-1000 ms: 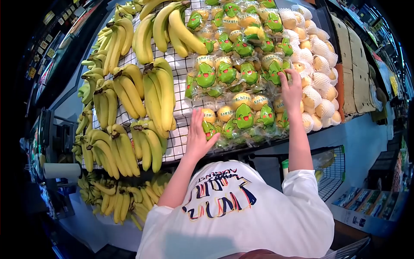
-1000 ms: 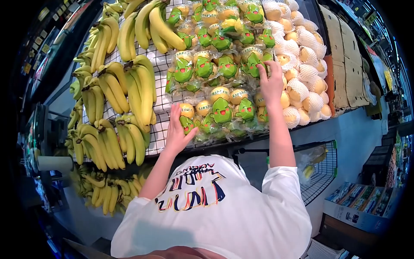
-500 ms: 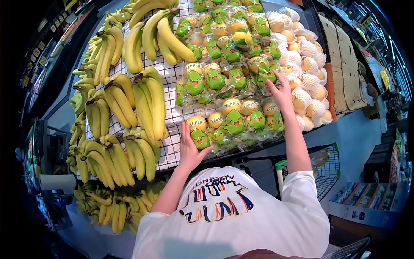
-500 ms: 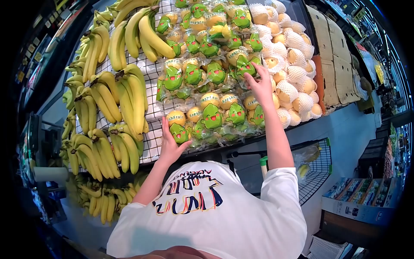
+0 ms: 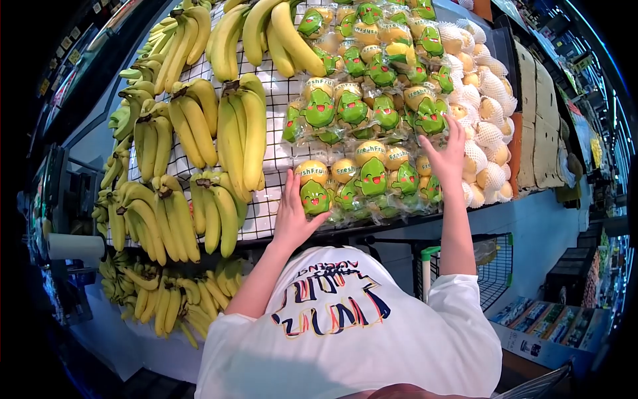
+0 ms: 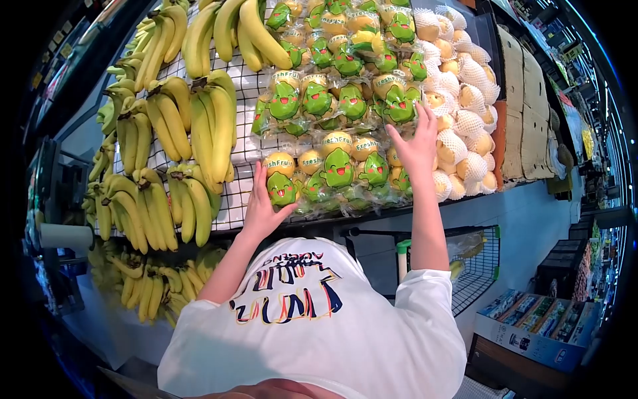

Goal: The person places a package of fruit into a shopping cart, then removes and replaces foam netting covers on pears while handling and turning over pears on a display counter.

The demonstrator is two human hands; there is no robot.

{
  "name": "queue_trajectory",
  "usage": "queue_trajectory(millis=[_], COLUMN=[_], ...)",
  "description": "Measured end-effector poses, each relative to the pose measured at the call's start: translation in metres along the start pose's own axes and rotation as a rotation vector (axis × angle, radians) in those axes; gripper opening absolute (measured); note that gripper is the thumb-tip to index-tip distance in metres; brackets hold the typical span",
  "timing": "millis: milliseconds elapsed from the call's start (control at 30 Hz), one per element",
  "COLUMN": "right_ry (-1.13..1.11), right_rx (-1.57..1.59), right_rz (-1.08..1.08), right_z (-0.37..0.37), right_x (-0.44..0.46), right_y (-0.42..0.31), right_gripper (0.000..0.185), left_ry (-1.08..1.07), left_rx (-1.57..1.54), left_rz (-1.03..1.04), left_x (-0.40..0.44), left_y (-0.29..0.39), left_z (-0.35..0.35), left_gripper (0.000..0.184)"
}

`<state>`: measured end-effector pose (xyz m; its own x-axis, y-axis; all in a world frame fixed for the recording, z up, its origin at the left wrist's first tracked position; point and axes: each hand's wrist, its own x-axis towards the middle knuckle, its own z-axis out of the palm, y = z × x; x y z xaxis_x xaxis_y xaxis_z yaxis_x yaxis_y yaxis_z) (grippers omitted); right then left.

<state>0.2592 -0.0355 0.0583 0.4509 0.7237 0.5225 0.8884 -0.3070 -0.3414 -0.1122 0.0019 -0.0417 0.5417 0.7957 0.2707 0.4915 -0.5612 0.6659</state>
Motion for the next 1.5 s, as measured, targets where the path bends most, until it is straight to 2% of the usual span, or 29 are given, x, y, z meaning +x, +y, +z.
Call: queue_trajectory(millis=[67, 133, 233, 267, 333, 467, 500, 600, 633, 733, 767, 867, 900, 1067, 1133, 1233, 1333, 1400, 1433, 1500], right_ry=[-0.058, -0.028, 0.091, 0.119, 0.174, 0.13, 0.012, 0.113, 0.081, 0.206, 0.247, 0.196, 0.244, 0.204, 0.265, 0.234, -0.069, -0.145, -0.166, -0.199], right_rx=[-0.003, 0.127, 0.152, 0.113, 0.035, -0.192, -0.18, -0.278, -0.207, -0.07, -0.056, -0.016, 0.003, -0.048, -0.088, 0.085, 0.473, 0.353, 0.274, 0.263], right_rz=[-0.056, 0.041, 0.086, 0.04, -0.051, 0.008, 0.113, 0.008, 0.024, -0.148, -0.205, -0.172, -0.155, -0.11, -0.127, -0.185, 0.044, -0.034, -0.116, -0.113], right_z=[0.004, 0.009, 0.017, 0.02, 0.025, 0.025, 0.022, 0.007, -0.001, -0.001, 0.0, 0.019, 0.02, 0.016, 0.0, -0.016, -0.014, -0.013, -0.003, 0.014], right_x=[0.0, 0.003, 0.009, 0.01, 0.012, 0.008, 0.006, 0.005, 0.005, 0.0, 0.0, -0.001, 0.0, 0.004, 0.001, -0.018, -0.052, -0.066, -0.071, -0.078], right_y=[0.003, 0.003, -0.003, -0.004, -0.002, 0.005, 0.004, -0.007, -0.014, -0.014, -0.015, 0.001, -0.003, -0.01, -0.03, -0.045, -0.071, -0.102, -0.104, -0.115], right_gripper=[0.084, 0.077, 0.062, 0.061, 0.061, 0.072, 0.077, 0.078, 0.076, 0.072, 0.059, 0.046, 0.038, 0.041, 0.046, 0.046, 0.049, 0.059, 0.071, 0.076], left_ry=[0.012, 0.003, -0.019, -0.022, -0.029, -0.008, -0.016, -0.024, -0.022, -0.015, -0.007, 0.008, 0.006, 0.018, 0.019, 0.007, 0.023, 0.031, 0.029, 0.014], left_rx=[-0.006, -0.002, 0.004, 0.011, 0.025, 0.032, 0.013, 0.018, 0.014, 0.009, 0.013, 0.017, 0.018, 0.038, 0.012, 0.019, 0.028, 0.053, 0.058, 0.064], left_rz=[0.007, -0.005, -0.029, -0.029, -0.03, -0.018, -0.04, -0.041, -0.032, -0.017, -0.009, 0.014, 0.015, 0.011, 0.028, 0.009, 0.018, 0.02, 0.02, 0.01], left_x=[-0.002, -0.003, -0.002, -0.001, -0.001, -0.003, -0.002, -0.002, -0.002, -0.003, -0.004, -0.003, -0.002, -0.003, -0.003, -0.002, -0.003, -0.003, -0.003, -0.003], left_y=[-0.001, 0.001, 0.002, 0.002, 0.003, 0.0, 0.003, 0.002, 0.003, 0.001, 0.0, -0.002, -0.002, 0.0, 0.0, 0.001, -0.001, -0.001, -0.002, -0.003], left_z=[0.001, 0.001, 0.001, 0.001, 0.001, 0.005, 0.004, 0.004, 0.003, 0.003, 0.004, 0.006, 0.005, 0.005, 0.004, 0.003, 0.006, 0.006, 0.007, 0.007], left_gripper=[0.114, 0.113, 0.114, 0.114, 0.114, 0.115, 0.117, 0.117, 0.117, 0.117, 0.116, 0.114, 0.114, 0.113, 0.112, 0.115, 0.114, 0.115, 0.115, 0.116])
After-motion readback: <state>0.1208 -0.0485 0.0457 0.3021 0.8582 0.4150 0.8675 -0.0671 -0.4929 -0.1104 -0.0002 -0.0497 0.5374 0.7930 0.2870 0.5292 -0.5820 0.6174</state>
